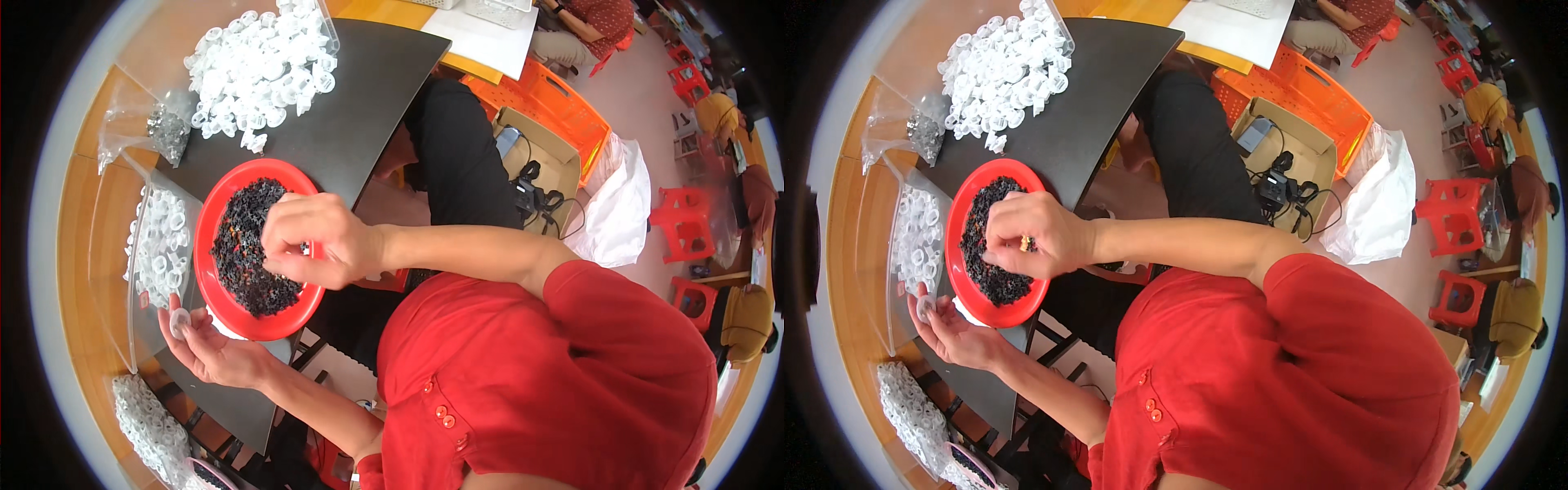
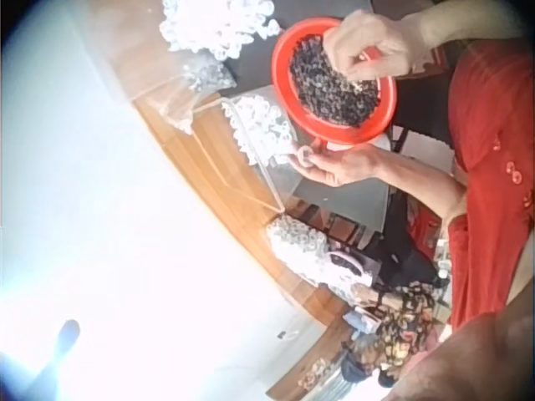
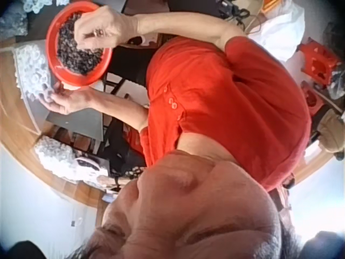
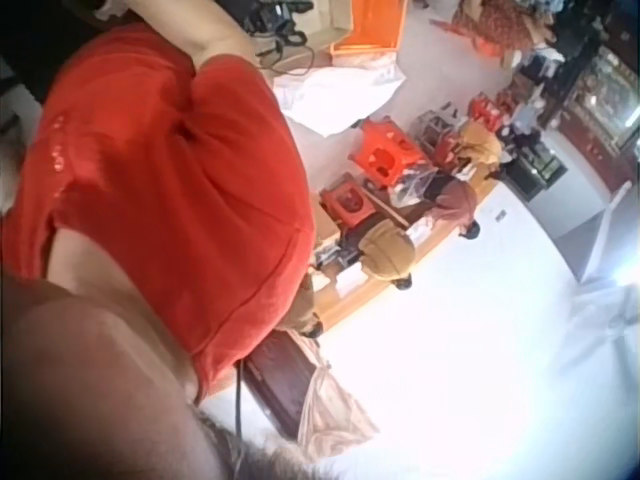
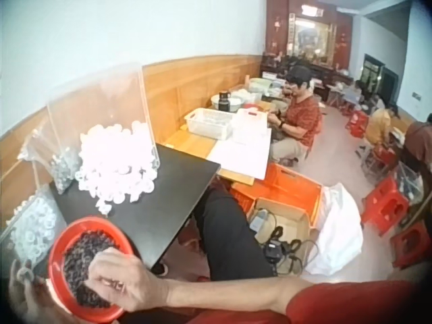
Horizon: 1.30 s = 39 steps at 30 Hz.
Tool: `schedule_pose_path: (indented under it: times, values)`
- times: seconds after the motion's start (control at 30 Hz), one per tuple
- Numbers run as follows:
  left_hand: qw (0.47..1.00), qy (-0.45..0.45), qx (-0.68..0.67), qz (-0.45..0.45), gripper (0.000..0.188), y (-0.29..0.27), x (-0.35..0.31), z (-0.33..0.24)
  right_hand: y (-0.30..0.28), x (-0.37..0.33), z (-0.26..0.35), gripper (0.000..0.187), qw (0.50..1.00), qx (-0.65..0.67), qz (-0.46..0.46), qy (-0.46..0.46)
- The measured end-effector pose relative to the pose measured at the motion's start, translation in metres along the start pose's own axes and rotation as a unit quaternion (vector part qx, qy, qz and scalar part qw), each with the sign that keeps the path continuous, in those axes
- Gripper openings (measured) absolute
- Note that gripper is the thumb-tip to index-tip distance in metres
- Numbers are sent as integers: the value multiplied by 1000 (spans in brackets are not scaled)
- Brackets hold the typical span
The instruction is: Sorting small components into a container for shoe manufacturing.
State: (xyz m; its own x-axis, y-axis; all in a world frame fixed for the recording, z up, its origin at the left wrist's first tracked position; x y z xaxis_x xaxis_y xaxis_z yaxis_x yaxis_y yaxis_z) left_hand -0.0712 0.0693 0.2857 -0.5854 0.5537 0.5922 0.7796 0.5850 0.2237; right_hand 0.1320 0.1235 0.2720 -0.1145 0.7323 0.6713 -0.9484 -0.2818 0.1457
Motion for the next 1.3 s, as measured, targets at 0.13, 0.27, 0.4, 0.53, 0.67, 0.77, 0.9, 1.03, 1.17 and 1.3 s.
schedule_pose_path:
  times: [0.13, 0.27, 0.4, 0.53, 0.67, 0.77, 0.9, 1.03, 1.17, 1.3]
  values:
    - [988, 69, 125, -55, 28, -31, -24, -3, -3, -47, 28, 25, 970, -124, 147, -149]
    - [987, 45, 117, -98, 26, -48, -33, 0, -33, -121, -43, 23, 839, -355, 412, 9]
    - [993, 29, 65, -98, 27, -52, -31, 9, -99, -105, -157, 24, 604, -698, 380, 55]
    - [994, 12, 69, -89, 29, -59, -31, 14, -146, -80, -210, 62, 432, -744, 400, 316]
    - [994, 7, 58, -91, 29, -56, -33, 18, -170, -117, -221, 71, 331, -717, 475, 387]
    - [995, -10, 47, -90, 30, -55, -33, 19, -159, -128, -214, 75, 326, -721, 495, 359]
    - [993, -6, 72, -97, 30, -53, -31, 16, -146, -134, -213, 76, 324, -711, 523, 341]
    - [994, -3, 60, -92, 31, -51, -32, 19, -149, -134, -212, 80, 349, -723, 483, 349]
    - [993, -4, 71, -92, 31, -57, -31, 17, -123, -112, -174, 85, 364, -696, 519, 336]
    - [994, -11, 74, -83, 31, -59, -31, 20, -109, -130, -115, 75, 415, -660, 540, 316]
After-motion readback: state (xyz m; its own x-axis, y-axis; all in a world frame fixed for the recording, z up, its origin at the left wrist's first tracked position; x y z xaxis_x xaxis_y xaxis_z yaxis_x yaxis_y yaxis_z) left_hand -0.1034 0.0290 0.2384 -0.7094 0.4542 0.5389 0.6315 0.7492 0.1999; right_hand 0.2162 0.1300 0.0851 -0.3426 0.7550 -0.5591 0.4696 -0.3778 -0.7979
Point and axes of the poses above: each hand's wrist, its own x-axis towards the middle knuckle, its own y-axis out of the palm, z = x × y, the point moved 5 cm from there along x, towards the middle knuckle, and after that the axes turned 10 degrees about y, right-handed, at the moved point
